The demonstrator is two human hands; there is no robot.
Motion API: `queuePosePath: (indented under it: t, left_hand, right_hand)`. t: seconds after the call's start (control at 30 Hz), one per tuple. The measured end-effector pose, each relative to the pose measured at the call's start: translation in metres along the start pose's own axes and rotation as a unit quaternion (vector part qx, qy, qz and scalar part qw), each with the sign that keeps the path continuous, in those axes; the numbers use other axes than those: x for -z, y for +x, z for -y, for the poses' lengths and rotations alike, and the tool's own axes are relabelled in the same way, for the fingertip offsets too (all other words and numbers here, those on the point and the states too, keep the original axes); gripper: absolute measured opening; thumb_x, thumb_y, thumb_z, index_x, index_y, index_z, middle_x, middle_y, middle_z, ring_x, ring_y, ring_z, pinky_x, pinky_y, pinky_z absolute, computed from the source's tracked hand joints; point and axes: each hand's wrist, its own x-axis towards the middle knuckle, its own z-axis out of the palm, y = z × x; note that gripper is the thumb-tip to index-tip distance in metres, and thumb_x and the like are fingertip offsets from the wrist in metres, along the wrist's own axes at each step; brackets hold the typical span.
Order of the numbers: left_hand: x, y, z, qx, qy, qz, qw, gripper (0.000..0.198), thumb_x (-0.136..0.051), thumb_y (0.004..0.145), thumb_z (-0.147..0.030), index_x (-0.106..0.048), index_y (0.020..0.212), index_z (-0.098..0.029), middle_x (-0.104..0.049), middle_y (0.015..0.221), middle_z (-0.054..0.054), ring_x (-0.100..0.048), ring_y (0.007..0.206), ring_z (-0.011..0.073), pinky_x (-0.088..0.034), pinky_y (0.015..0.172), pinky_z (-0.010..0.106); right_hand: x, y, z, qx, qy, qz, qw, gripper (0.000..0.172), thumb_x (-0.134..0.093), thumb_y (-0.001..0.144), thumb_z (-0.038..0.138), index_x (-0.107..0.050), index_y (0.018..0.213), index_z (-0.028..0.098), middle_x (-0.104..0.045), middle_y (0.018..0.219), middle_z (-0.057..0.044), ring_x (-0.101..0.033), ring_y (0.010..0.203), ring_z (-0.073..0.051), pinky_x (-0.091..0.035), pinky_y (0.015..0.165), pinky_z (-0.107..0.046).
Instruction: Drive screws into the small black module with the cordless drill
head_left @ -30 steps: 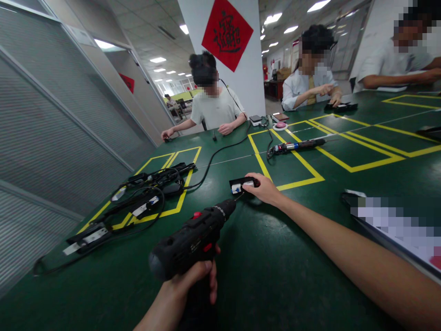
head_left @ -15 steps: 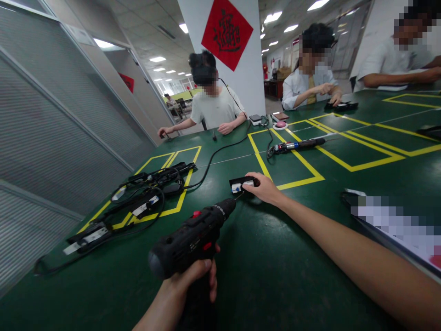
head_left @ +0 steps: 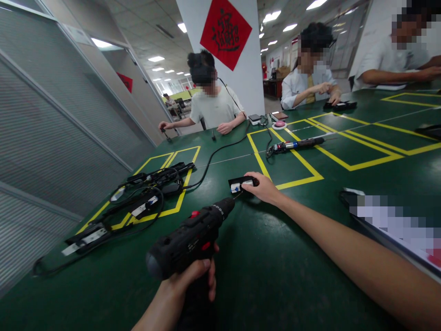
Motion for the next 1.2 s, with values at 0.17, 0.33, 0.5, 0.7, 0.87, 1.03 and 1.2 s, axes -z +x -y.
queuePosePath:
  t: [0.17,0.33,0.5,0.7,0.87,1.03,1.2]
  left_hand:
    - [-0.0011,0.0001,0.0002,-0.004,-0.008,-0.002,1.000,0.032,-0.059,0.081,-0.037,-0.057,0.103,-0.014,-0.058,0.060,-0.001,-0.057,0.050,0.0174,-0.044,0.054,0.032]
    - [-0.0025,-0.0008,-0.0015,-0.005,0.005,-0.008,1.000,0.031,-0.059,0.081,-0.037,-0.057,0.103,-0.015,-0.058,0.061,-0.001,-0.056,0.050,0.0171,-0.043,0.054,0.031]
    - [-0.0050,-0.0027,-0.0040,0.002,-0.001,-0.019,1.000,0.031,-0.062,0.079,-0.037,-0.058,0.100,-0.014,-0.059,0.060,-0.001,-0.057,0.049,0.0171,-0.043,0.054,0.031]
    - [-0.0048,-0.0028,-0.0034,-0.004,0.003,-0.019,1.000,0.032,-0.061,0.080,-0.037,-0.058,0.102,-0.014,-0.060,0.061,-0.001,-0.057,0.050,0.0162,-0.044,0.055,0.031]
    - [-0.0049,-0.0025,-0.0037,0.003,-0.005,-0.012,1.000,0.031,-0.061,0.080,-0.037,-0.057,0.102,-0.015,-0.060,0.060,-0.001,-0.057,0.050,0.0167,-0.044,0.055,0.031]
    - [-0.0032,-0.0022,-0.0030,-0.004,0.005,-0.006,1.000,0.031,-0.059,0.082,-0.037,-0.056,0.104,-0.014,-0.059,0.061,-0.001,-0.057,0.050,0.0166,-0.044,0.055,0.032]
    - [-0.0014,-0.0016,-0.0018,0.000,0.003,-0.007,1.000,0.031,-0.060,0.082,-0.037,-0.056,0.103,-0.015,-0.060,0.062,-0.001,-0.057,0.051,0.0171,-0.044,0.056,0.032]
  right_hand:
    - [-0.0008,0.0009,-0.0024,0.005,-0.005,-0.007,1.000,0.040,-0.064,0.079,0.041,-0.062,0.114,0.022,-0.064,0.104,-0.005,-0.061,0.090,-0.018,-0.048,0.083,-0.032]
    - [-0.0016,0.0016,-0.0032,0.010,-0.007,-0.009,1.000,0.040,-0.064,0.078,0.041,-0.062,0.114,0.022,-0.065,0.104,-0.005,-0.061,0.089,-0.018,-0.047,0.081,-0.032]
    - [-0.0019,0.0019,-0.0028,0.011,-0.009,-0.011,1.000,0.039,-0.063,0.078,0.041,-0.063,0.113,0.022,-0.065,0.102,-0.004,-0.061,0.087,-0.018,-0.047,0.080,-0.031]
    - [0.0001,0.0012,-0.0020,0.008,-0.011,-0.007,1.000,0.039,-0.064,0.078,0.041,-0.062,0.112,0.022,-0.065,0.102,-0.004,-0.061,0.087,-0.018,-0.047,0.080,-0.031]
    - [0.0004,0.0008,-0.0018,0.006,-0.005,-0.003,1.000,0.040,-0.063,0.079,0.041,-0.062,0.114,0.022,-0.064,0.103,-0.005,-0.061,0.087,-0.018,-0.048,0.080,-0.032]
    - [-0.0006,0.0012,-0.0022,0.011,-0.004,-0.009,1.000,0.039,-0.063,0.079,0.041,-0.062,0.112,0.022,-0.064,0.102,-0.004,-0.061,0.087,-0.018,-0.047,0.081,-0.032]
    - [-0.0021,0.0015,-0.0027,0.012,-0.004,-0.010,1.000,0.039,-0.063,0.079,0.042,-0.062,0.113,0.022,-0.064,0.102,-0.004,-0.061,0.087,-0.018,-0.047,0.080,-0.031]
